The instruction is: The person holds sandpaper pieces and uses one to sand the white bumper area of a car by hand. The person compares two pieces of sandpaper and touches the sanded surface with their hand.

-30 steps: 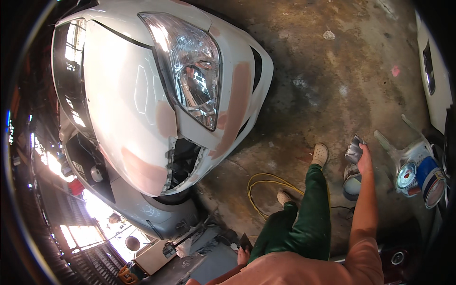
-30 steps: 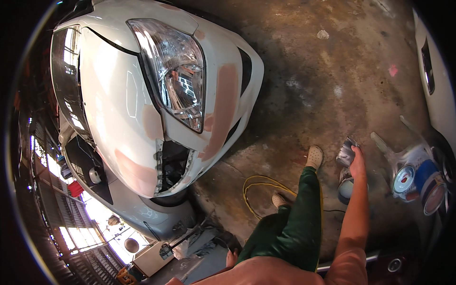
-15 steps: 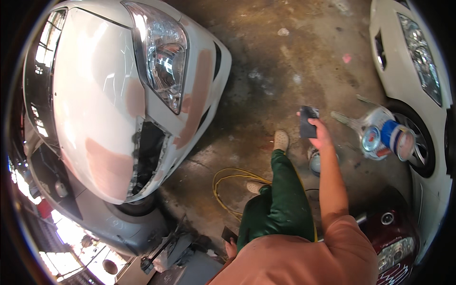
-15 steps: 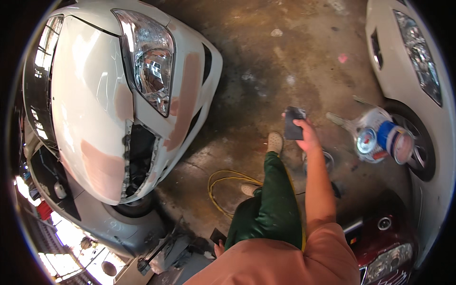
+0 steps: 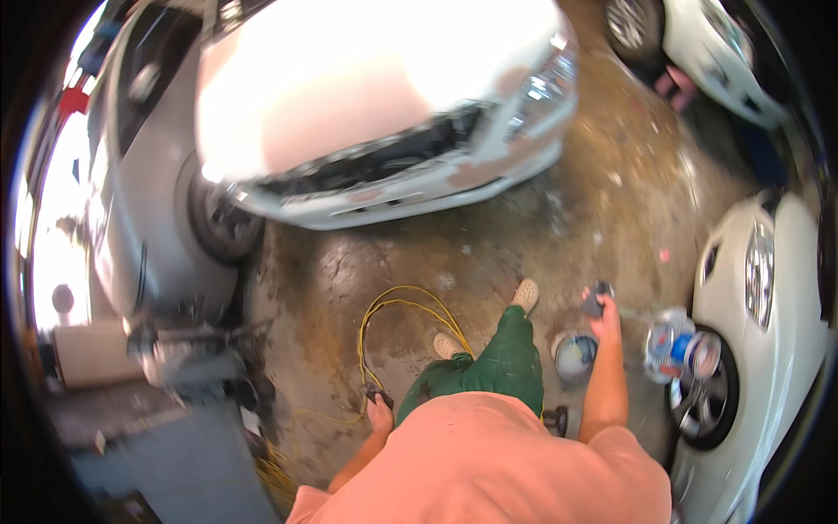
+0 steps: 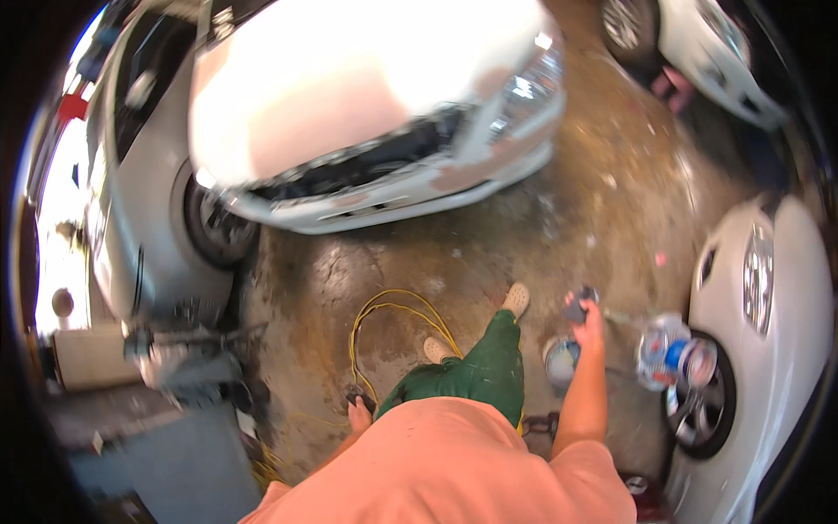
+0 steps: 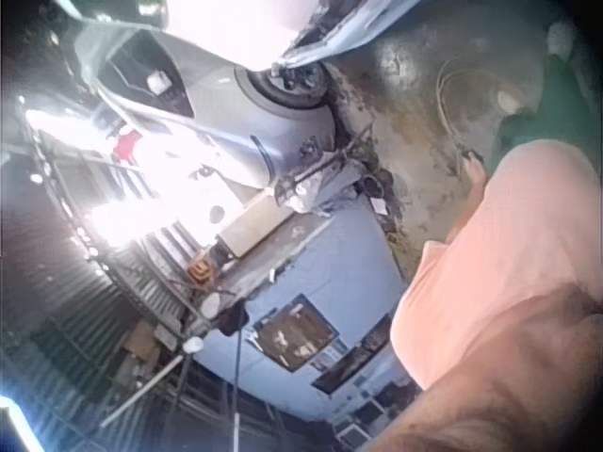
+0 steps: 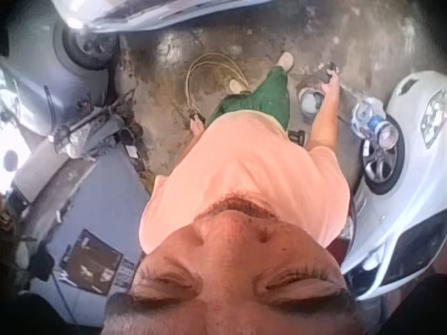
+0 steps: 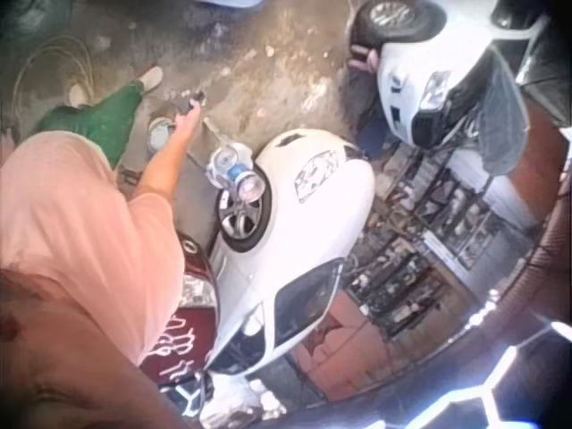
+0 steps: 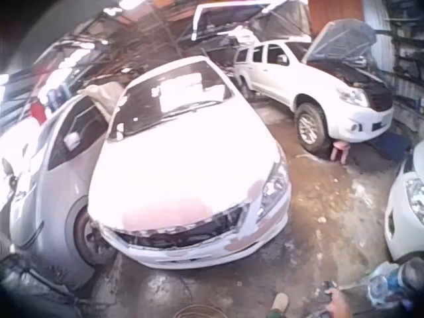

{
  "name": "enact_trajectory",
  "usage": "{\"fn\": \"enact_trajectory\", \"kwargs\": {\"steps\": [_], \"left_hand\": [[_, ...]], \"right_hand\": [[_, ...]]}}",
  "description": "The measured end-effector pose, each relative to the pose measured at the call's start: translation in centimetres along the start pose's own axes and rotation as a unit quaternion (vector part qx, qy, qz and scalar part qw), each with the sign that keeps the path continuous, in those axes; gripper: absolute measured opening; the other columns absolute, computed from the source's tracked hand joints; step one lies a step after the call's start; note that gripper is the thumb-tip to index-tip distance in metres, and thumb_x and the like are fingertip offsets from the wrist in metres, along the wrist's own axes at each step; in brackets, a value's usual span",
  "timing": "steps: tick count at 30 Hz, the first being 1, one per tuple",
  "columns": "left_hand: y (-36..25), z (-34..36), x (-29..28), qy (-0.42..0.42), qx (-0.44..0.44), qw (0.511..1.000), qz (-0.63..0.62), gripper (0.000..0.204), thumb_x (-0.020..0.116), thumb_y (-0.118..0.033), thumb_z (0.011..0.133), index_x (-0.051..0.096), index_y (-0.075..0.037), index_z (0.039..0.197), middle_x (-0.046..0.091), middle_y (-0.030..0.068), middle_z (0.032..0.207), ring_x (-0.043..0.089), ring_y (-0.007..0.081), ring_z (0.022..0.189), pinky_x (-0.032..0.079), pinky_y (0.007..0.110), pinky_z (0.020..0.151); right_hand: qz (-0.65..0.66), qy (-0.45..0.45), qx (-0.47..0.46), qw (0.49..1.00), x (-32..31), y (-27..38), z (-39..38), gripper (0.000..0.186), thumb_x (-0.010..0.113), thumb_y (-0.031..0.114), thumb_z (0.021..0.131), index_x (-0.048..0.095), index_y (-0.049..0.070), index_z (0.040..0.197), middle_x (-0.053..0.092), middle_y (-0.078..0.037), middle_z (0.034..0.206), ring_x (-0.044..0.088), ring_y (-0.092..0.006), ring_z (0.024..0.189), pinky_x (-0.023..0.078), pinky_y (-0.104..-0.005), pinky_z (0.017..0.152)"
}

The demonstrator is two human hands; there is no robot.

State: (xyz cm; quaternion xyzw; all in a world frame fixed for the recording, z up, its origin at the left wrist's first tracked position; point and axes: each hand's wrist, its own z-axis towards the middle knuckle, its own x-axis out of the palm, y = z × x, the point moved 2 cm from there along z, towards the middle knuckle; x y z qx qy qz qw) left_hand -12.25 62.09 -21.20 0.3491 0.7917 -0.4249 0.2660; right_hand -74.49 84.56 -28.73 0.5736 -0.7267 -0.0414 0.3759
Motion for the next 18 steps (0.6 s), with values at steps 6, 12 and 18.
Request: {"fn": "enact_trajectory", "kwargs": {"steps": [6,12,18], "left_hand": [[8.2,3.5,-2.1,-0.062,-0.063,0.995,-0.035,0.045,0.044,-0.029,0.103,0.057,0.006,0.128,0.059,0.0329,0.125,0.053,0.0501,0.119,0.041,0.051,0.103],[10.0,6.3,-3.6,-0.093,-0.180,0.973,-0.113,0.051,0.045,-0.034,0.102,0.059,0.011,0.121,0.059,0.0369,0.121,0.054,0.0509,0.117,0.041,0.053,0.101],[8.4,10.1,-7.0,-0.156,-0.186,0.964,-0.112,0.052,0.047,-0.036,0.101,0.062,0.012,0.113,0.061,0.0366,0.115,0.057,0.0513,0.112,0.043,0.054,0.099]], "right_hand": [[-0.142,-0.137,0.169,0.966,-4.2,-7.3,-2.9,0.032,0.065,0.024,0.084,0.056,0.004,0.107,0.066,-0.014,0.093,0.066,-0.0299,0.077,0.058,-0.0424,0.080],[-0.568,-0.119,0.246,0.776,0.3,-12.7,-5.8,0.059,0.073,0.041,0.087,0.056,0.000,0.125,0.064,-0.017,0.107,0.062,-0.0348,0.091,0.053,-0.0554,0.091],[-0.845,-0.033,0.164,0.508,7.6,-18.4,3.0,0.070,0.076,0.041,0.086,0.057,-0.013,0.127,0.065,-0.022,0.116,0.063,-0.0360,0.102,0.051,-0.0522,0.088]]}}
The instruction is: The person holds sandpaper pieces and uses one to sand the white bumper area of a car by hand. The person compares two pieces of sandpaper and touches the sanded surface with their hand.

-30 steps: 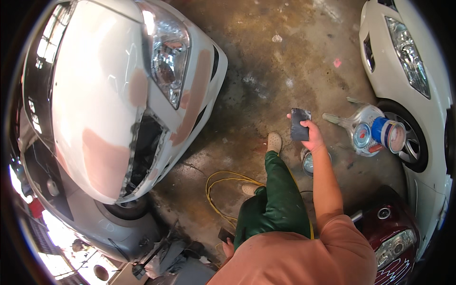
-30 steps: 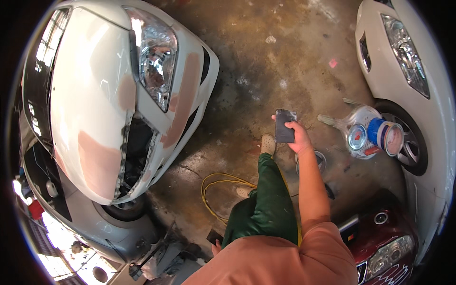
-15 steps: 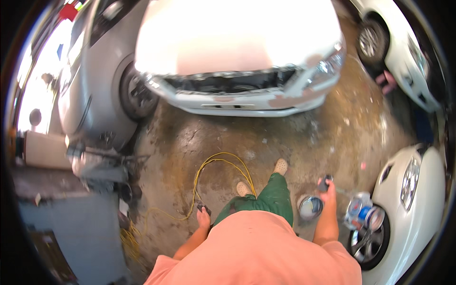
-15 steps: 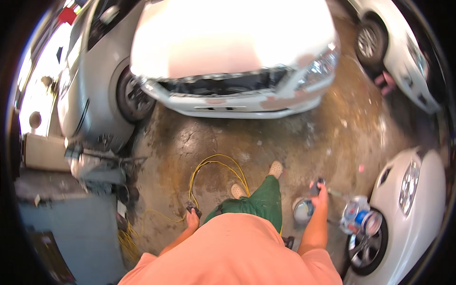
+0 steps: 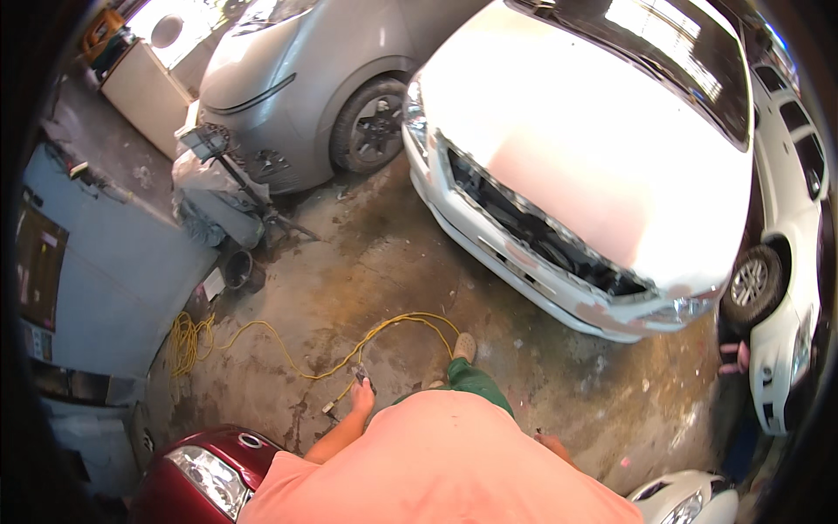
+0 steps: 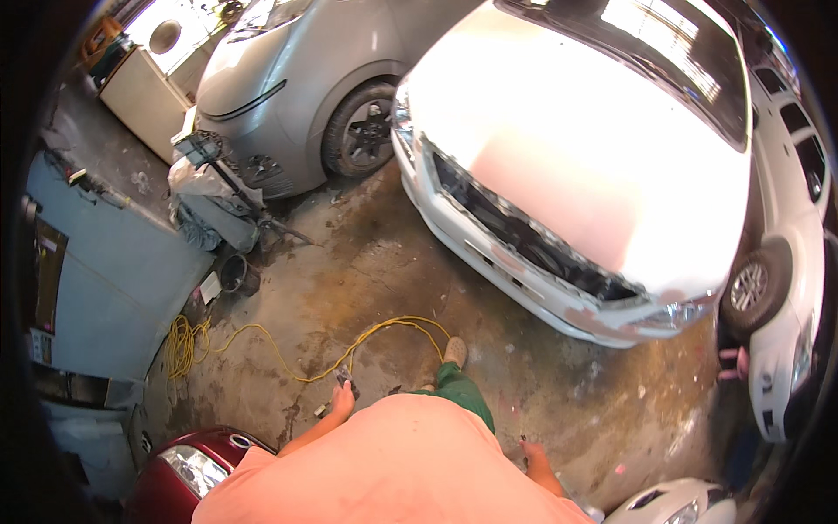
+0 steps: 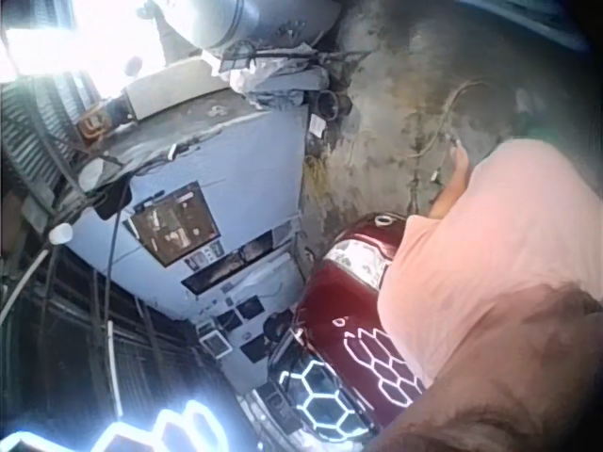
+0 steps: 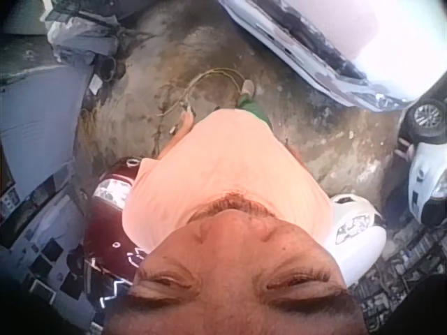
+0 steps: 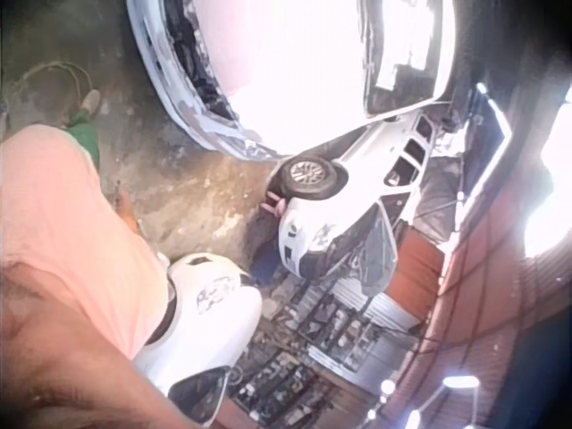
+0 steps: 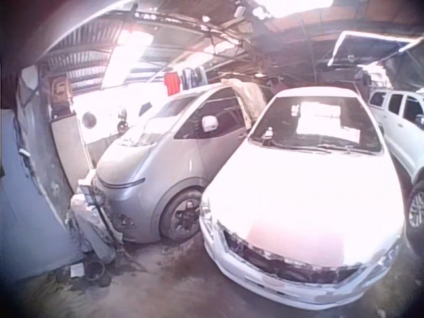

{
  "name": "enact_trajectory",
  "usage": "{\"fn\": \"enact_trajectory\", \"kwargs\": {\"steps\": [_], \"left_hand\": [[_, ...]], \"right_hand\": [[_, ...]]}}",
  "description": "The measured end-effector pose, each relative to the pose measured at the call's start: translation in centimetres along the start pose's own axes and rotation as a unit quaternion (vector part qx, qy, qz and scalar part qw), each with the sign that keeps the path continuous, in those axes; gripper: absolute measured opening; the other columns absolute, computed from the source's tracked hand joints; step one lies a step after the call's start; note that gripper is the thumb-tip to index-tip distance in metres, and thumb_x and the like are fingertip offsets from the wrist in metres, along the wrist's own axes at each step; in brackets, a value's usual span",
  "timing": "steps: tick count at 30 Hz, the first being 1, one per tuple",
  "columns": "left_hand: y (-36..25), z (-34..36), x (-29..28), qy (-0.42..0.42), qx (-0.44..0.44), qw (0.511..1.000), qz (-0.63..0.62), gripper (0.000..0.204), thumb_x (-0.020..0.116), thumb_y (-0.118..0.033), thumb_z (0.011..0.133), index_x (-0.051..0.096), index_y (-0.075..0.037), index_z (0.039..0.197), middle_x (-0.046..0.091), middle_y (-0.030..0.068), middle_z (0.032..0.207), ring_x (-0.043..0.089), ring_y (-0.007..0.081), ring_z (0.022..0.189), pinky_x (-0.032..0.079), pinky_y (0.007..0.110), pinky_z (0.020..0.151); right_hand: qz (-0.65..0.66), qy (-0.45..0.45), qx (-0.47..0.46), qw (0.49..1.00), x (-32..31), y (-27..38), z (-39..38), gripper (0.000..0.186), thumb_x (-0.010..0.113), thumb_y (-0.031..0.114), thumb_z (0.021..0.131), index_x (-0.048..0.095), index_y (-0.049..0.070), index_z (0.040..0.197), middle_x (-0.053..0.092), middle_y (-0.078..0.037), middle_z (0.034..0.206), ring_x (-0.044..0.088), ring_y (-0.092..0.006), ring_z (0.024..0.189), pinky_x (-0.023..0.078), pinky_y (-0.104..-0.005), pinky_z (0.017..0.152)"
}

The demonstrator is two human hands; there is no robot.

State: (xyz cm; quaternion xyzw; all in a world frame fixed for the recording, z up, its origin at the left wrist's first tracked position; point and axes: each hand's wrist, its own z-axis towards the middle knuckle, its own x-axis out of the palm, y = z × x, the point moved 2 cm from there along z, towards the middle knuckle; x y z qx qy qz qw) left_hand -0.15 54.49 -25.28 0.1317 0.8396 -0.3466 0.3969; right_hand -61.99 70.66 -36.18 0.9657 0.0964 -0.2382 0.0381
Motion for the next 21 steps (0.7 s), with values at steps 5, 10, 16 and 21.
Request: {"fn": "enact_trajectory", "kwargs": {"steps": [5,10,16,21], "left_hand": [[-2.9,3.9,-1.8,-0.050,-0.064,0.995,-0.063,0.057,0.048,-0.041,0.101,0.063,0.013,0.108,0.061,0.0381,0.114,0.057,0.0520,0.111,0.042,0.054,0.097],[-3.8,8.9,-1.9,-0.095,-0.168,0.976,-0.104,0.064,0.045,-0.046,0.101,0.061,0.015,0.114,0.060,0.0375,0.121,0.056,0.0510,0.117,0.042,0.051,0.099],[-2.7,13.7,-2.1,-0.131,-0.215,0.963,-0.093,0.067,0.044,-0.046,0.101,0.062,0.018,0.110,0.060,0.0398,0.118,0.055,0.0540,0.114,0.041,0.053,0.100],[-2.3,21.8,-3.9,-0.071,-0.219,0.967,-0.109,0.066,0.045,-0.045,0.100,0.061,0.017,0.115,0.060,0.0383,0.120,0.055,0.0522,0.116,0.041,0.052,0.100]], "right_hand": [[-0.030,0.041,-0.022,0.998,-2.1,16.4,-4.6,0.068,0.077,0.040,0.086,0.060,-0.015,0.122,0.067,-0.024,0.113,0.064,-0.0356,0.102,0.050,-0.0509,0.084],[-0.026,0.052,-0.073,0.996,-1.6,25.1,1.8,0.047,0.071,0.038,0.092,0.066,-0.008,0.097,0.061,-0.013,0.082,0.056,-0.0248,0.063,0.047,-0.0449,0.060],[-0.068,0.091,-0.035,0.993,0.4,34.9,-0.1,0.036,0.068,0.036,0.095,0.067,0.000,0.096,0.060,-0.012,0.077,0.055,-0.0255,0.055,0.045,-0.0454,0.050],[-0.139,0.079,-0.085,0.983,3.0,41.6,-5.0,0.032,0.066,0.034,0.096,0.068,0.002,0.102,0.061,-0.016,0.085,0.059,-0.0300,0.065,0.046,-0.0474,0.051]]}}
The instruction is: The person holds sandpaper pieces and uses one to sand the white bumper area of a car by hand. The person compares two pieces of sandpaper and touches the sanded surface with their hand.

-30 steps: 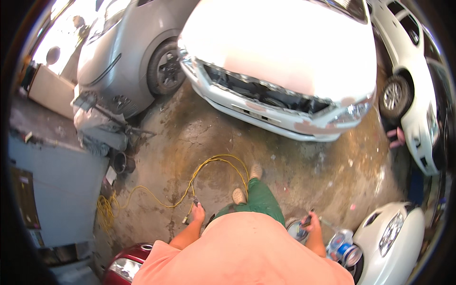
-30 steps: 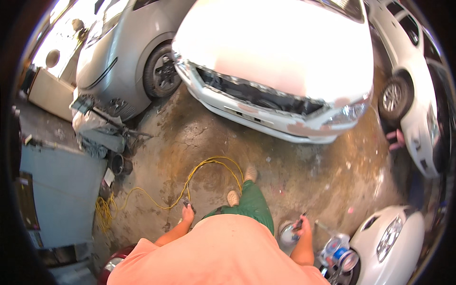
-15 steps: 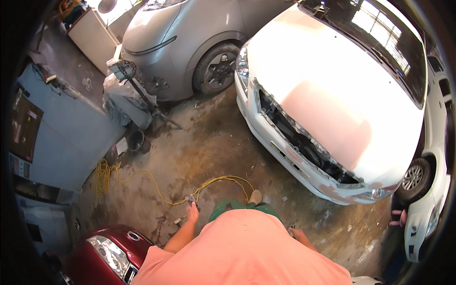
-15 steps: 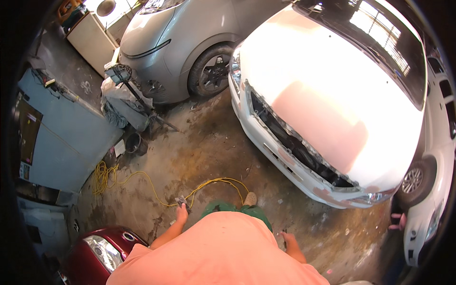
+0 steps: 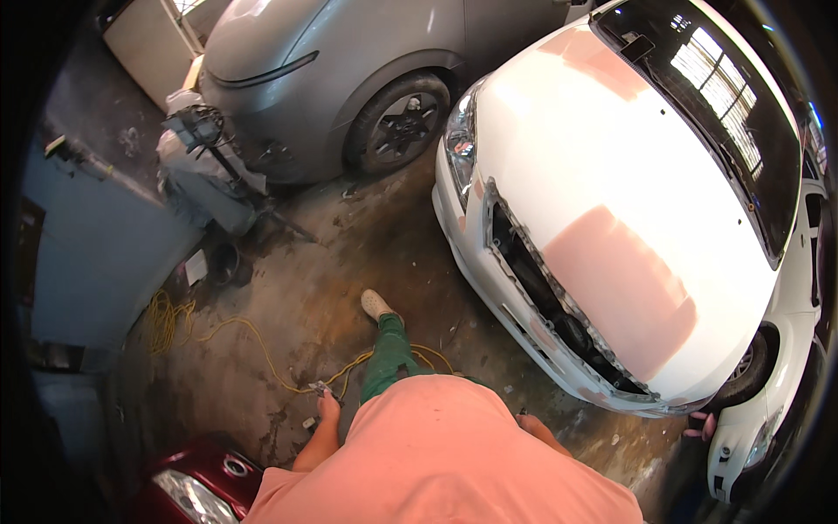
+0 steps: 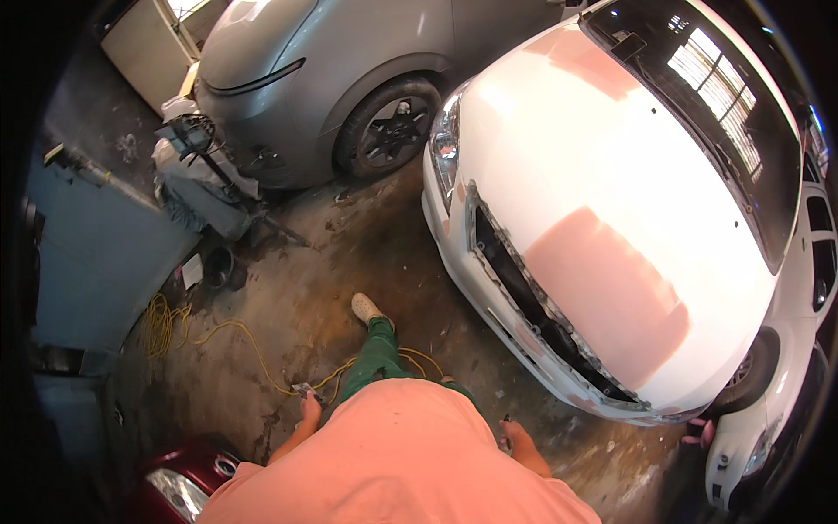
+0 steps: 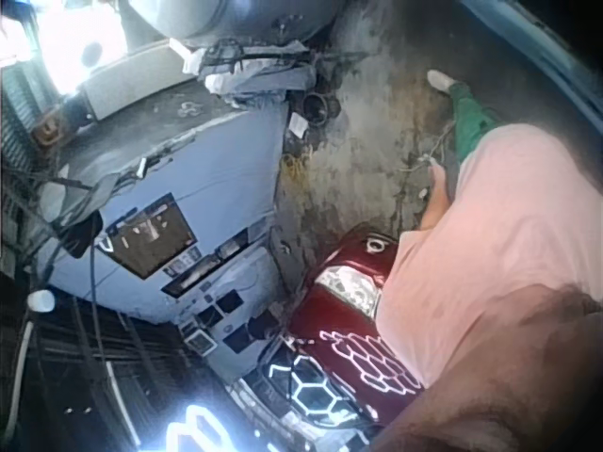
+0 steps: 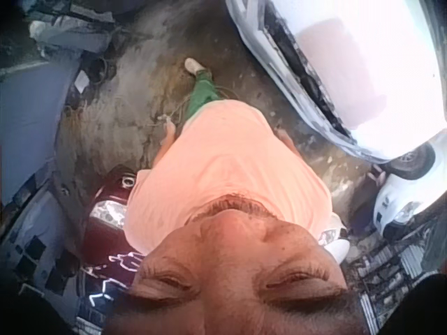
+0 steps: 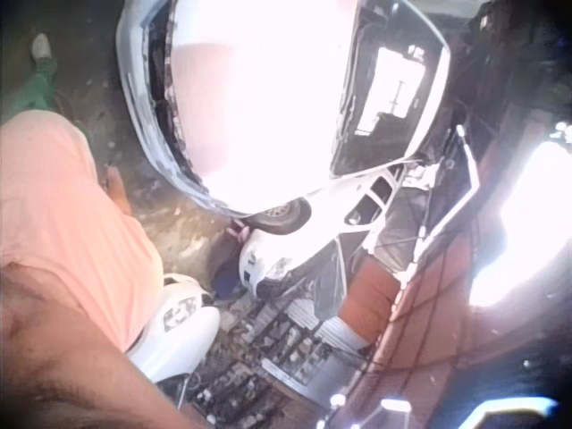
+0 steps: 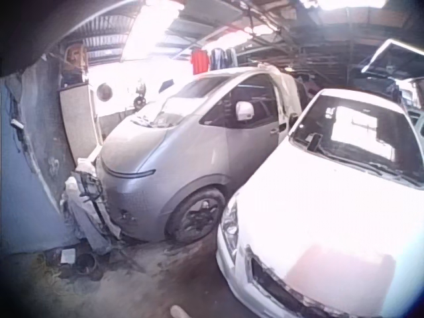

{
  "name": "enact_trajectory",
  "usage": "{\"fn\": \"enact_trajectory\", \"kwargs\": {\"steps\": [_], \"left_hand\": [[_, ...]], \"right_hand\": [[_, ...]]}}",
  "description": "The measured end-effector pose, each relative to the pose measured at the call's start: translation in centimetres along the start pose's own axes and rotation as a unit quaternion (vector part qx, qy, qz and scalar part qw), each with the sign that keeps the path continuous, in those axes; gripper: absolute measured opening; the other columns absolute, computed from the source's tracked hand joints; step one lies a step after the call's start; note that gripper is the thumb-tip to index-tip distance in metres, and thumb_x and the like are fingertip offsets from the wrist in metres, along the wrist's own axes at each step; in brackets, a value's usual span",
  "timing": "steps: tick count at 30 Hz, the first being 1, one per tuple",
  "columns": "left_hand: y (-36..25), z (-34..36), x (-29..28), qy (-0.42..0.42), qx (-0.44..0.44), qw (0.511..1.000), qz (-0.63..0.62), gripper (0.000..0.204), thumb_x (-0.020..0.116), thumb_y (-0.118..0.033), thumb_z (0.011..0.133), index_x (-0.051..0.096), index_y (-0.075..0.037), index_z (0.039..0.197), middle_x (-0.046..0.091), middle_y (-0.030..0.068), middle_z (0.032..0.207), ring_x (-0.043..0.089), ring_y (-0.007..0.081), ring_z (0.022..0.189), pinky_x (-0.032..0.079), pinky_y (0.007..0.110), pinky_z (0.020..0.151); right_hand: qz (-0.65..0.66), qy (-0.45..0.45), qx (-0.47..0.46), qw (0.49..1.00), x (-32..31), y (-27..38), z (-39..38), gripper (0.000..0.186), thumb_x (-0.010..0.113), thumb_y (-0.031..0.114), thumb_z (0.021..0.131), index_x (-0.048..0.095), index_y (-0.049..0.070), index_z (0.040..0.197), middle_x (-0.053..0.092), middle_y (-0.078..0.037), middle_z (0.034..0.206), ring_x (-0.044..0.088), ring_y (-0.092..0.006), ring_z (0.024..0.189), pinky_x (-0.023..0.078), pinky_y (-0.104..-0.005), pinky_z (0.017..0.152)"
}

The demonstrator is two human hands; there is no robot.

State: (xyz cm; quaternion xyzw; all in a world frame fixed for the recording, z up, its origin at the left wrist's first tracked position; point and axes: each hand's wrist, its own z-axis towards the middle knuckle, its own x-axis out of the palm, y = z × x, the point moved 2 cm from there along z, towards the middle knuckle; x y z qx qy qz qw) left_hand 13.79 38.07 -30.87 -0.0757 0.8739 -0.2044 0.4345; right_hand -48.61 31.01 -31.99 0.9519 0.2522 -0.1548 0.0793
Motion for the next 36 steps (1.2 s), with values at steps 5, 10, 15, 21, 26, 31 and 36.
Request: {"fn": "enact_trajectory", "kwargs": {"steps": [5,10,15,21,26,31,36], "left_hand": [[-5.2,12.7,-1.5,0.008,0.006,0.997,0.070,0.064,0.046,-0.045,0.100,0.061,0.015,0.119,0.061,0.0373,0.121,0.057,0.0505,0.117,0.042,0.052,0.100],[-18.8,26.0,-4.1,0.059,0.078,0.995,-0.031,0.063,0.047,-0.045,0.101,0.061,0.014,0.120,0.064,0.0342,0.120,0.060,0.0468,0.115,0.045,0.048,0.099],[-29.6,35.9,-4.5,0.084,0.092,0.979,-0.164,0.060,0.048,-0.045,0.102,0.063,0.011,0.119,0.069,0.0256,0.112,0.066,0.0376,0.105,0.047,0.044,0.092],[-36.7,39.8,1.7,0.121,0.070,0.976,-0.164,0.058,0.050,-0.044,0.101,0.063,0.010,0.118,0.069,0.0240,0.112,0.066,0.0366,0.104,0.048,0.044,0.092],[-32.7,42.2,5.1,0.079,0.074,0.978,-0.175,0.055,0.051,-0.041,0.099,0.062,0.009,0.120,0.068,0.0267,0.113,0.066,0.0385,0.104,0.048,0.046,0.091],[-29.9,41.2,7.1,0.056,-0.093,0.950,-0.293,0.051,0.051,-0.039,0.099,0.062,0.006,0.120,0.069,0.0187,0.106,0.068,0.0329,0.091,0.053,0.042,0.081],[-29.3,39.5,8.5,0.040,-0.131,0.957,-0.256,0.046,0.051,-0.039,0.099,0.066,0.004,0.105,0.068,0.0141,0.097,0.068,0.0280,0.082,0.054,0.040,0.075]], "right_hand": [[0.010,-0.013,0.029,0.999,3.4,7.1,-1.8,0.034,0.064,0.035,0.096,0.068,0.003,0.107,0.062,-0.019,0.093,0.061,-0.0340,0.074,0.048,-0.0494,0.059],[0.018,-0.016,0.014,1.000,9.3,15.8,-3.0,0.037,0.063,0.036,0.096,0.067,0.003,0.112,0.063,-0.022,0.101,0.063,-0.0380,0.083,0.050,-0.0514,0.067],[-0.052,0.023,-0.084,0.995,14.4,24.6,-3.8,0.041,0.061,0.038,0.096,0.067,0.003,0.117,0.064,-0.026,0.109,0.064,-0.0420,0.091,0.053,-0.0534,0.075],[-0.293,-0.077,-0.223,0.927,9.5,44.7,-2.1,0.052,0.058,0.043,0.094,0.064,0.004,0.127,0.059,-0.030,0.129,0.055,-0.0485,0.120,0.047,-0.0545,0.101],[-0.245,-0.322,-0.385,0.830,-0.9,71.3,-12.0,0.041,0.066,0.034,0.092,0.064,0.017,0.129,0.059,-0.016,0.120,0.059,-0.0386,0.111,0.050,-0.0550,0.090],[-0.336,-0.485,-0.434,0.681,-12.3,87.7,-12.6,0.055,0.073,0.025,0.082,0.059,0.019,0.135,0.056,-0.007,0.126,0.054,-0.0313,0.112,0.044,-0.0495,0.091],[-0.434,-0.536,-0.437,0.577,-18.3,95.3,-10.0,0.056,0.073,0.022,0.082,0.057,0.015,0.136,0.055,-0.001,0.129,0.054,-0.0269,0.108,0.044,-0.0461,0.087]]}}
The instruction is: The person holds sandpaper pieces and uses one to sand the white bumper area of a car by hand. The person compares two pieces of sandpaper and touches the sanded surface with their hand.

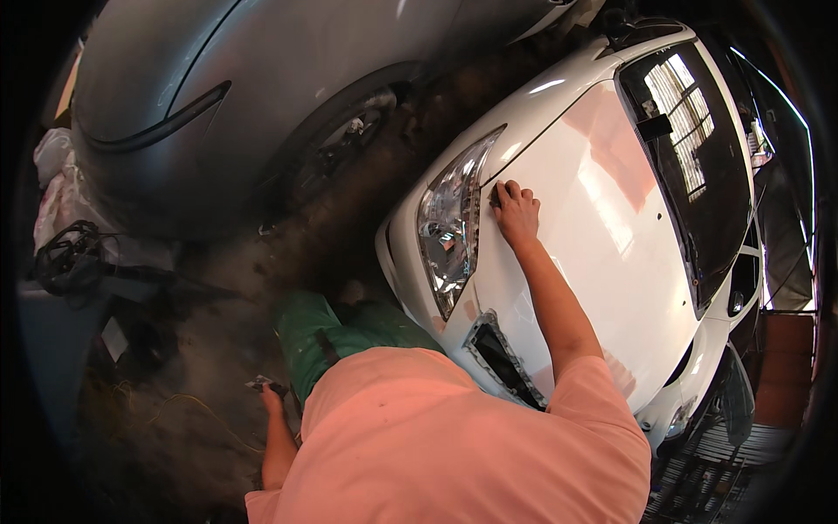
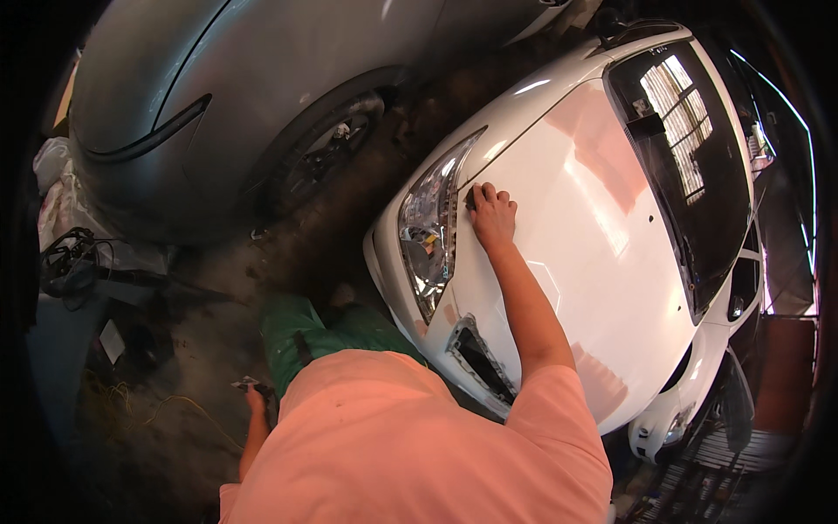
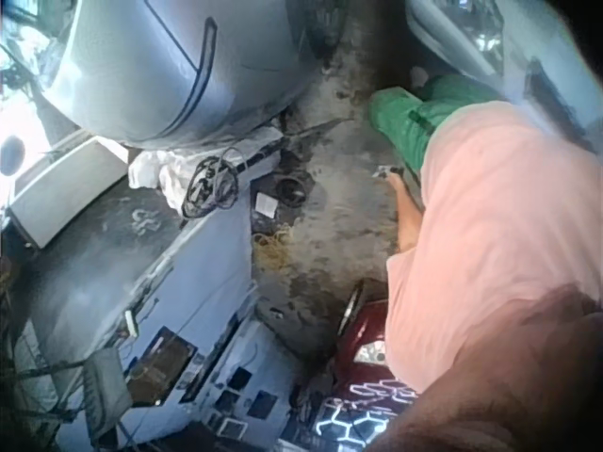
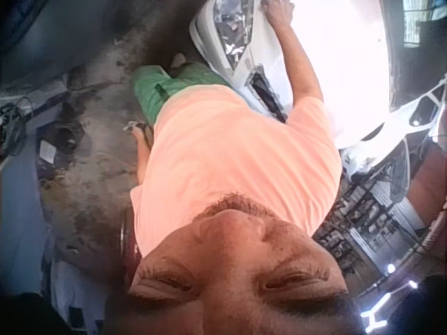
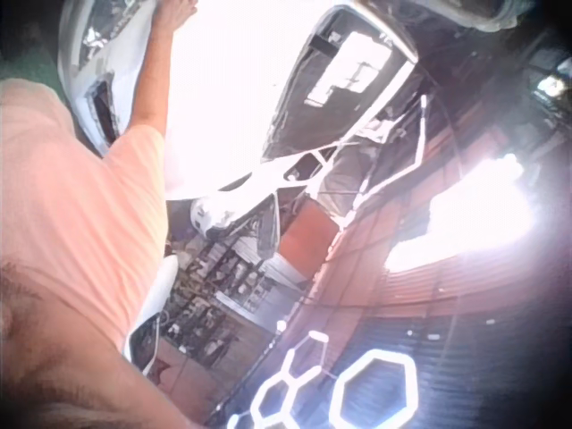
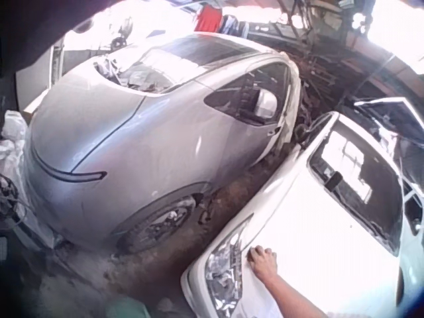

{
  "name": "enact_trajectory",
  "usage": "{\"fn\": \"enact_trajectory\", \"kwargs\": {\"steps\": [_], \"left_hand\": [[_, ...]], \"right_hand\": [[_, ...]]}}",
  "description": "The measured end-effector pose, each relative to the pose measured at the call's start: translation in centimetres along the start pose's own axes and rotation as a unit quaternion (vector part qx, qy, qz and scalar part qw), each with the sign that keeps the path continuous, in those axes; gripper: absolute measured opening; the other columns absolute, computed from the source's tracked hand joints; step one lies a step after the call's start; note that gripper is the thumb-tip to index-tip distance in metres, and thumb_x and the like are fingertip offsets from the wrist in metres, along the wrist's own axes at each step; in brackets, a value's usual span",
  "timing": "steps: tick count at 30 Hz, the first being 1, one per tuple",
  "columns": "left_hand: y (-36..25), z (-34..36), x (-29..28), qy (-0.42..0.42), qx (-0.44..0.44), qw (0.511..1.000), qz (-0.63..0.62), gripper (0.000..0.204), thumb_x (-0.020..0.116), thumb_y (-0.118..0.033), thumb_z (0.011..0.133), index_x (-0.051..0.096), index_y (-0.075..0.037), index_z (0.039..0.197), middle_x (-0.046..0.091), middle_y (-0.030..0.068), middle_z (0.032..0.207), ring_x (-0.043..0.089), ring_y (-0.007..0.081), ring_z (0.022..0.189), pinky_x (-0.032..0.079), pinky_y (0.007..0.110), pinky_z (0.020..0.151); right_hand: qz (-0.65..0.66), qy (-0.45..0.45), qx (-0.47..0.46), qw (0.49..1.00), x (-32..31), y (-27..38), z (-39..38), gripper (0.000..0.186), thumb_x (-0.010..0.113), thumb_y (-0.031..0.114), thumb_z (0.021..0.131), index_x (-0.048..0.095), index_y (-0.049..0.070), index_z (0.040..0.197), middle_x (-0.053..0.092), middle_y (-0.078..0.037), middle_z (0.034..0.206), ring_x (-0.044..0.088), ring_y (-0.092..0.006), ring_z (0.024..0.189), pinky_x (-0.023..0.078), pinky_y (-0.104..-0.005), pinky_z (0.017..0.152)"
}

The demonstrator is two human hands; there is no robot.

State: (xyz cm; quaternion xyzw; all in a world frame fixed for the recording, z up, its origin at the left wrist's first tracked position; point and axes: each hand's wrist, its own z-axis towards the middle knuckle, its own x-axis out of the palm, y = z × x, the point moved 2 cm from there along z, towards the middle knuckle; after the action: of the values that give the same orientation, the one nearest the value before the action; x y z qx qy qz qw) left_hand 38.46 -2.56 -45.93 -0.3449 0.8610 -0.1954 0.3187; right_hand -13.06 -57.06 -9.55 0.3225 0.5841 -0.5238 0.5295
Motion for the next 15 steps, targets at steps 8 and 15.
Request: {"fn": "enact_trajectory", "kwargs": {"steps": [8,15], "left_hand": [[-3.0,1.1,3.8,0.073,0.034,0.996,0.028,0.055,0.050,-0.042,0.101,0.064,0.009,0.116,0.068,0.0176,0.110,0.068,0.0296,0.096,0.051,0.041,0.085],[-10.3,1.1,6.7,0.024,0.029,0.999,0.035,0.060,0.051,-0.042,0.101,0.058,0.011,0.128,0.064,0.0217,0.126,0.063,0.0319,0.112,0.045,0.041,0.099]], "right_hand": [[-0.082,0.004,-0.052,0.995,0.5,-3.0,4.5,0.047,0.059,0.019,0.088,0.058,0.012,0.135,0.056,0.001,0.127,0.054,-0.0243,0.104,0.043,-0.0413,0.084],[-0.080,0.029,-0.147,0.986,1.1,-1.5,2.7,0.044,0.057,0.016,0.088,0.060,0.012,0.132,0.059,-0.001,0.124,0.057,-0.0254,0.098,0.043,-0.0432,0.081]]}}
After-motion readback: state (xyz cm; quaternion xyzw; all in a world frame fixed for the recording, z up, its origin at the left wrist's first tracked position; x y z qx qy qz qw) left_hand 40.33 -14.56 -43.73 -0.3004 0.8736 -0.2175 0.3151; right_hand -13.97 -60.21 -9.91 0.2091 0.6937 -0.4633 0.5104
